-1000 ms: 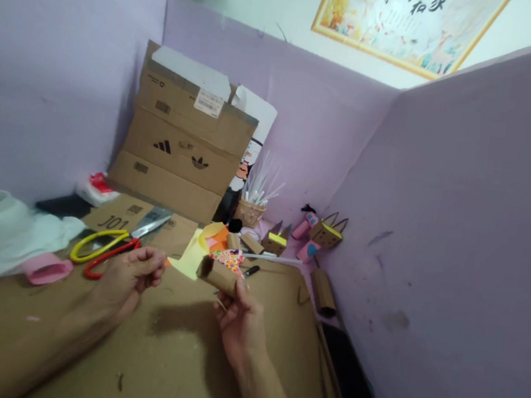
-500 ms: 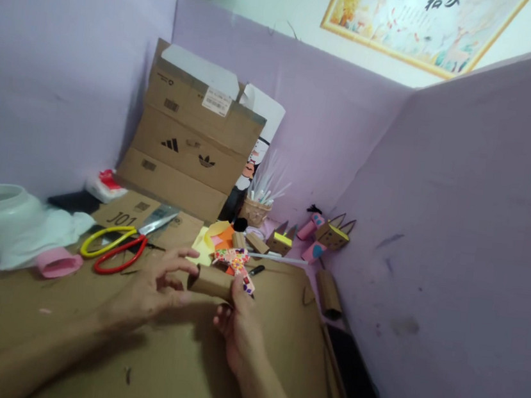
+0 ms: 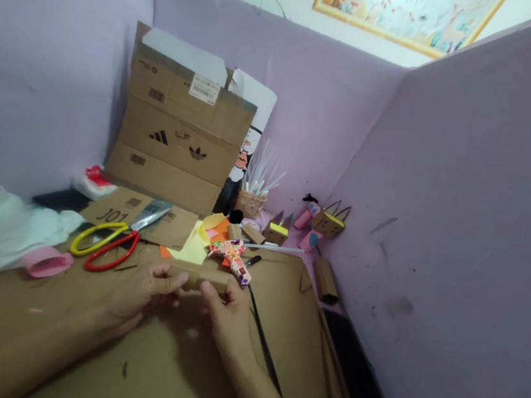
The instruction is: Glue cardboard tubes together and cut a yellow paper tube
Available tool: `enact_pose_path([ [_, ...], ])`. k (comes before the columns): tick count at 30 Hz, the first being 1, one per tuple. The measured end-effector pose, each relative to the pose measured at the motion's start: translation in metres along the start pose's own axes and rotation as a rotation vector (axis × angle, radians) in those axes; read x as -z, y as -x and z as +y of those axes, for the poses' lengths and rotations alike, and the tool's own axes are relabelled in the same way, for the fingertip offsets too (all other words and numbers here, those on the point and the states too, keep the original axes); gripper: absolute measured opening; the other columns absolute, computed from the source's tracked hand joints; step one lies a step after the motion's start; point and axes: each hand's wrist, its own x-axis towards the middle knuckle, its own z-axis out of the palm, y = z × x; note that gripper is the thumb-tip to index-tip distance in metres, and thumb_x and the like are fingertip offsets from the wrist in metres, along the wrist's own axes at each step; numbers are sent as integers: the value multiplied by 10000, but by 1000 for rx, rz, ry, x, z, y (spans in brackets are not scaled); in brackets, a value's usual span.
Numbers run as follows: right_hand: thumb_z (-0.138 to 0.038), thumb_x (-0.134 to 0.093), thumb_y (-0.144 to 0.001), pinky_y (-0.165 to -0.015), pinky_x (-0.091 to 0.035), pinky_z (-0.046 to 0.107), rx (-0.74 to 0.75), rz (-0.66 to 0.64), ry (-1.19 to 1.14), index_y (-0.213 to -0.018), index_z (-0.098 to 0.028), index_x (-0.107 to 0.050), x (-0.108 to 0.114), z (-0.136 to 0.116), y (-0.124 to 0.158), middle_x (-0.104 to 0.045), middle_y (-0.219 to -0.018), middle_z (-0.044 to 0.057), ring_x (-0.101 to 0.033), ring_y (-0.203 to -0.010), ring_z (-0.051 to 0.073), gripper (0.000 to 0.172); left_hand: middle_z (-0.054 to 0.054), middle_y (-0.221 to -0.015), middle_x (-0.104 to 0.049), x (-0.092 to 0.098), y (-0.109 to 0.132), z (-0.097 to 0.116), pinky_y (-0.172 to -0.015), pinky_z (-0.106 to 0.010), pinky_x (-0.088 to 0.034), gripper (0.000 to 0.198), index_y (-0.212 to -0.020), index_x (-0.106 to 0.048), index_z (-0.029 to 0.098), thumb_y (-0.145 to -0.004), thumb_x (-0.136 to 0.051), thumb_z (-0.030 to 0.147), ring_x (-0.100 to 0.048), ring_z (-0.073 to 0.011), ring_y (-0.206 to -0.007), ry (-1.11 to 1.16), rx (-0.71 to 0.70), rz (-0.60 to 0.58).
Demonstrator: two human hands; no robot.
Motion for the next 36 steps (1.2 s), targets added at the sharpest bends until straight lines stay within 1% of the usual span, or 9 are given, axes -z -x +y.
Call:
enact_pose_path([
  [4,-482,-685,-641,-492,-425,235,8,-31,40,-596,-171,-591,-1,-4,1,-552,-531,-20,-478,-488,108,328,-23,-626,-645,-4,1,-3,-502,-226,-387,370,-712,-674,133,-558,-771,454,-538,-129,-561,-22,-24,36],
  [6,-478,-676,-651,-488,-416,234,7,-22,59,-590,-168,-584,-1,-3,1,-544,-516,-24,-474,-476,106,329,-14,-621,-646,-5,1,-5,-502,-223,-382,374,-731,-666,136,-564,-766,456,-528,-121,-545,-39,-42,54],
  [9,-486,-666,-665,-497,-413,235,1,-14,53,-603,-162,-586,-1,1,1,-551,-533,-22,-480,-486,106,340,7,-584,-627,-7,0,-8,-491,-216,-362,372,-703,-643,139,-559,-765,460,-495,-103,-510,-68,-67,85],
  [13,-505,-684,-649,-500,-407,226,-17,-4,10,-603,-155,-576,-4,3,1,-545,-528,-27,-471,-488,99,369,3,-579,-630,-11,-1,-14,-492,-220,-361,369,-706,-625,135,-596,-733,471,-496,-106,-506,-90,-73,110],
  [19,-537,-698,-645,-486,-429,224,-51,-31,-151,-721,-164,-604,-13,0,8,-565,-561,-32,-494,-480,100,393,-13,-582,-644,-14,0,-16,-496,-230,-369,354,-742,-609,136,-638,-694,463,-524,-119,-494,-87,-79,98],
  [23,-556,-696,-642,-470,-416,218,-56,-42,-172,-693,-171,-591,-16,-2,10,-566,-524,-32,-495,-456,101,402,-5,-549,-630,-14,1,-15,-493,-234,-368,326,-728,-600,139,-655,-683,445,-523,-121,-481,-82,-90,101],
  [26,-557,-696,-642,-474,-425,220,-56,-42,-178,-717,-172,-591,-17,-2,11,-577,-534,-30,-504,-456,103,406,5,-537,-623,-16,2,-14,-494,-234,-368,297,-713,-596,137,-664,-686,416,-511,-114,-475,-75,-90,119],
  [32,-535,-669,-684,-495,-445,233,-29,-53,-125,-770,-167,-615,-13,0,8,-593,-582,-24,-527,-493,113,382,8,-552,-624,-19,3,-12,-496,-232,-371,327,-766,-607,124,-648,-719,407,-528,-118,-482,16,-59,100],
  [36,-417,-688,-709,-584,-474,267,24,-86,-35,-857,-166,-661,-3,-4,2,-638,-697,11,-575,-617,144,293,-3,-690,-641,-10,-5,-5,-516,-210,-409,316,-849,-599,134,-679,-714,374,-565,-115,-584,140,-13,102],
])
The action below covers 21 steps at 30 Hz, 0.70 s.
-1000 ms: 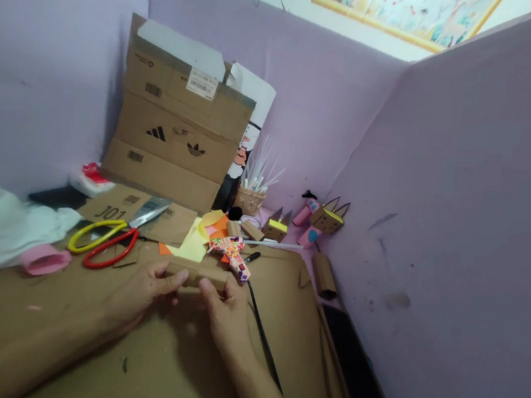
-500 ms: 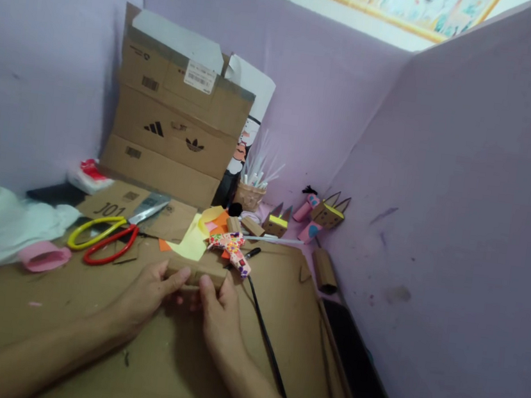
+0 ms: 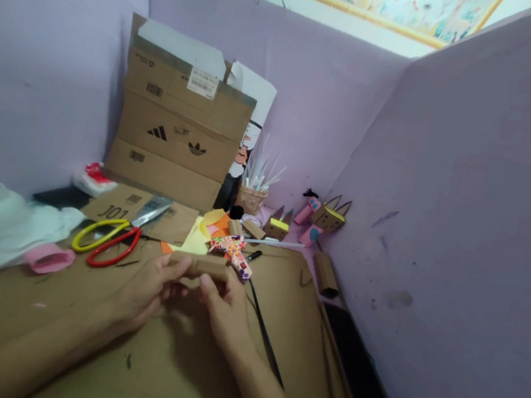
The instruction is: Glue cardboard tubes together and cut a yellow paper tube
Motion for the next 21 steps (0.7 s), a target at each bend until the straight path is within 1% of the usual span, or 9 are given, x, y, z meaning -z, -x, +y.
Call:
enact_pose_path([
  [3,-337,-731,-666,-635,-486,294,39,100,12,-903,-191,-667,7,-5,-4,-662,-852,40,-590,-700,167,286,8,-685,-612,8,-7,9,-503,-184,-415,220,-854,-585,158,-754,-653,341,-558,-98,-588,71,82,25],
  [5,-282,-756,-637,-706,-496,317,91,158,-40,-962,-220,-644,8,-7,-5,-651,-984,53,-600,-804,187,349,3,-643,-602,11,-9,13,-473,-183,-406,213,-854,-584,158,-801,-595,363,-540,-93,-523,85,167,3],
  [7,-229,-772,-618,-820,-480,345,138,104,-114,-1052,-249,-611,7,-8,-4,-622,-1107,61,-583,-972,216,463,-10,-618,-608,10,-7,13,-436,-185,-386,264,-853,-592,151,-822,-553,411,-520,-92,-464,75,254,-49],
  [9,-198,-773,-613,-901,-443,355,158,-15,-153,-1144,-270,-574,6,-8,-2,-584,-1203,60,-539,-1095,230,572,-16,-587,-611,6,-5,10,-396,-180,-354,327,-834,-600,148,-819,-535,469,-501,-91,-412,42,340,-109],
  [11,-215,-758,-634,-891,-443,347,147,-115,-135,-1131,-257,-589,6,-8,-1,-595,-1186,58,-551,-1071,230,527,-36,-563,-622,3,-3,4,-354,-181,-315,406,-803,-606,138,-796,-526,536,-493,-100,-367,-6,430,-173],
  [13,-249,-751,-642,-830,-464,338,110,-133,-115,-1045,-231,-626,6,-9,-1,-635,-1085,54,-589,-959,223,422,-80,-558,-639,2,-2,0,-318,-186,-283,506,-774,-610,118,-771,-493,610,-499,-118,-337,-93,497,-211],
  [15,-291,-758,-632,-792,-469,331,69,-59,-132,-961,-213,-645,8,-9,-3,-661,-967,42,-600,-875,213,357,-88,-548,-635,4,-1,-1,-301,-180,-266,557,-732,-589,121,-747,-465,664,-498,-121,-325,-184,482,-182],
  [18,-377,-756,-631,-785,-459,319,17,82,-203,-893,-188,-656,11,-8,-8,-670,-872,34,-598,-822,198,338,-5,-588,-611,8,-1,2,-331,-149,-290,488,-719,-539,164,-705,-537,652,-502,-83,-380,-245,299,-90],
  [21,-405,-767,-616,-776,-456,313,-43,95,-246,-862,-170,-667,11,-5,-12,-675,-831,35,-600,-782,185,355,13,-698,-626,9,1,1,-390,-148,-356,415,-804,-594,176,-633,-697,540,-531,-87,-517,-272,143,-102],
])
